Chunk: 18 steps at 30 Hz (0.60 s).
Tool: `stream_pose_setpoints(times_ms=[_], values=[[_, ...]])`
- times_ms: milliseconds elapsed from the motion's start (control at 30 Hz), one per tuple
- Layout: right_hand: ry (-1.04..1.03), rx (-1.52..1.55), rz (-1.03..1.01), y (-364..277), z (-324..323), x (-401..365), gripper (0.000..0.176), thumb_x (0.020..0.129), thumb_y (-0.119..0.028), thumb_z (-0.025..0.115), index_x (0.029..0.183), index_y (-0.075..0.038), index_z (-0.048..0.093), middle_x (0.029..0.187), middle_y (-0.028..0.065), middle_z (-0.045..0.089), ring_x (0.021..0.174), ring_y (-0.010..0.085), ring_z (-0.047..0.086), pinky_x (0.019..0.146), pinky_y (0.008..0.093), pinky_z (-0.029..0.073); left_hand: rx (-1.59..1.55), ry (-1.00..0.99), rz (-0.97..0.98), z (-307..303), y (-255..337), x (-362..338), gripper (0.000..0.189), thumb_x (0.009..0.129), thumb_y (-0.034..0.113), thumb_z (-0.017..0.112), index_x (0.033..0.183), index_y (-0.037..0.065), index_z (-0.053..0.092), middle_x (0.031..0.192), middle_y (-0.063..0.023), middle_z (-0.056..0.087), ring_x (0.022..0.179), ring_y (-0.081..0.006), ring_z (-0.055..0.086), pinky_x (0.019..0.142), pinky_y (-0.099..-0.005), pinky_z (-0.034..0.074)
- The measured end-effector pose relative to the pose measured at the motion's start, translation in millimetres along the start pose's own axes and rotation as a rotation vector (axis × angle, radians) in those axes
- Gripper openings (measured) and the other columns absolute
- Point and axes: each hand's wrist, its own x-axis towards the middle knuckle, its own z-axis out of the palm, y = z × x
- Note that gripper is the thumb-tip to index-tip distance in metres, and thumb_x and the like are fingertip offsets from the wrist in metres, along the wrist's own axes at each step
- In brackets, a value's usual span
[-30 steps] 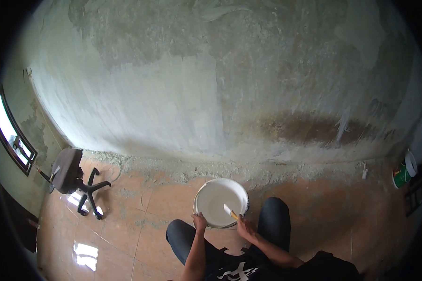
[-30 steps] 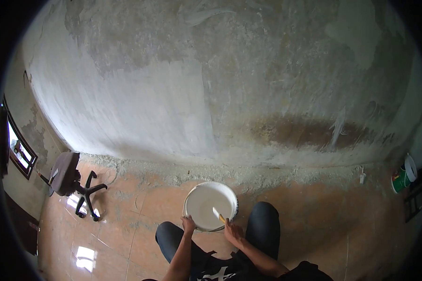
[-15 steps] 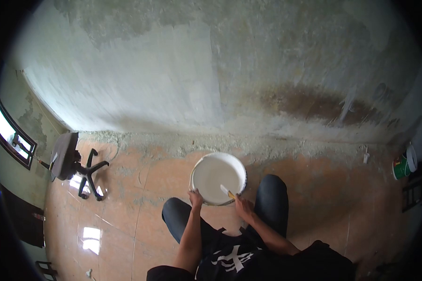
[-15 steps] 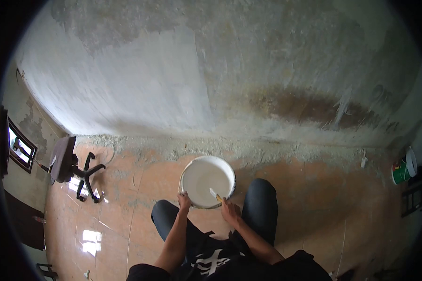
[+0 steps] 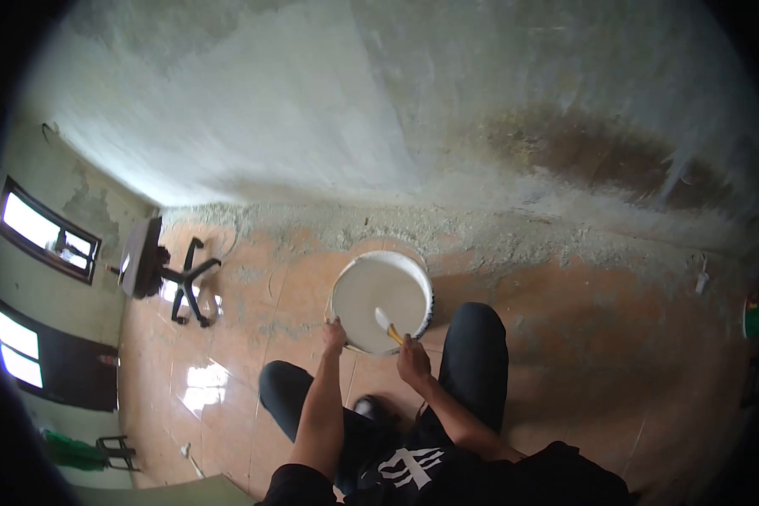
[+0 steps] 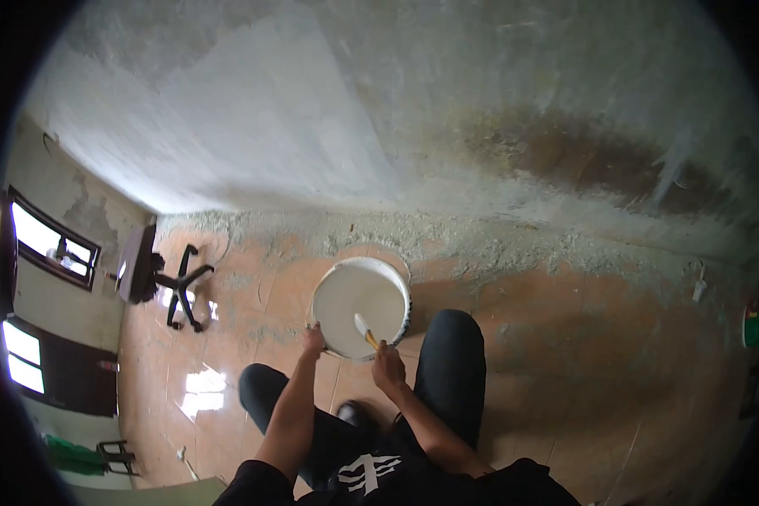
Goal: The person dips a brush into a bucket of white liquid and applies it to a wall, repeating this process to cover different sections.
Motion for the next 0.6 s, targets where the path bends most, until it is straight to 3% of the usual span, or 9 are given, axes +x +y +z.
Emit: stream_pose_setpoints(times_ms=[67, 167, 267, 333, 400, 467, 600], values=[[0.003, 0.077, -0.08, -4, 11, 0, 0.019, 0.087, -0.006, 0.046, 0.103, 0.005, 0.045, 0.088, 0.023, 0.057, 0.087, 0.0375, 0.058, 0.073, 0.0445, 0.05, 0.044, -0.085, -0.091, -13, -6, 14, 0.05, 0.09, 0.037, 0.054, 0.098, -0.012, 0.059, 0.095, -0.031, 0.062, 0.091, -0.0426, 0.061, 0.076, -0.047, 0.047], [-0.077, 0.101, -0.149, -17, 20, 7, 0.016, 0.087, -0.005, 0.045, 0.1, 0.005, 0.043, 0.088, 0.0241, 0.056, 0.087, 0.0385, 0.057, 0.073, 0.0454, 0.049, 0.003, -0.053, -0.12, -40, 1, 15, 0.05, 0.089, 0.038, 0.054, 0.102, -0.01, 0.059, 0.1, -0.0304, 0.061, 0.098, -0.0415, 0.059, 0.081, -0.0467, 0.046], [-0.152, 0.065, -0.252, -37, 46, 20, 0.015, 0.087, -0.004, 0.045, 0.099, 0.006, 0.043, 0.089, 0.0252, 0.056, 0.088, 0.0389, 0.056, 0.074, 0.045, 0.049, 0.078, -0.005, -0.141, -49, -29, 61, 0.049, 0.088, 0.037, 0.055, 0.104, -0.009, 0.059, 0.105, -0.0295, 0.06, 0.102, -0.0408, 0.058, 0.085, -0.046, 0.045], [-0.201, 0.025, -0.293, -53, 67, 32, 0.016, 0.087, -0.003, 0.045, 0.099, 0.006, 0.044, 0.091, 0.0261, 0.056, 0.089, 0.0391, 0.056, 0.074, 0.0447, 0.049, 0.118, 0.005, -0.11, -54, -41, 97, 0.047, 0.088, 0.036, 0.055, 0.103, -0.008, 0.059, 0.106, -0.029, 0.06, 0.103, -0.041, 0.057, 0.086, -0.0457, 0.045], [-0.099, 0.021, -0.424, -66, 88, 45, 0.018, 0.086, -0.001, 0.045, 0.101, 0.009, 0.045, 0.091, 0.0274, 0.056, 0.087, 0.0396, 0.057, 0.074, 0.0434, 0.05, 0.095, -0.001, -0.044, -62, -43, 125, 0.046, 0.089, 0.035, 0.054, 0.104, -0.008, 0.059, 0.107, -0.0286, 0.06, 0.103, -0.0417, 0.057, 0.086, -0.0458, 0.045], [-0.144, 0.018, -0.316, -94, 107, 65, 0.022, 0.084, 0.0, 0.046, 0.104, 0.011, 0.046, 0.089, 0.0285, 0.057, 0.083, 0.0408, 0.058, 0.074, 0.0426, 0.05, 0.048, -0.075, -0.099, -91, -18, 137, 0.045, 0.089, 0.034, 0.054, 0.104, -0.008, 0.058, 0.107, -0.0293, 0.059, 0.104, -0.0426, 0.056, 0.086, -0.0462, 0.045], [-0.078, 0.079, -0.343, -141, 152, 103, 0.02, 0.085, -0.002, 0.047, 0.1, 0.011, 0.045, 0.082, 0.029, 0.057, 0.078, 0.0418, 0.059, 0.072, 0.0442, 0.049, 0.14, -0.045, 0.123, -81, -48, 244, 0.045, 0.088, 0.035, 0.054, 0.103, -0.008, 0.058, 0.106, -0.0302, 0.059, 0.103, -0.0444, 0.055, 0.085, -0.0474, 0.044]])
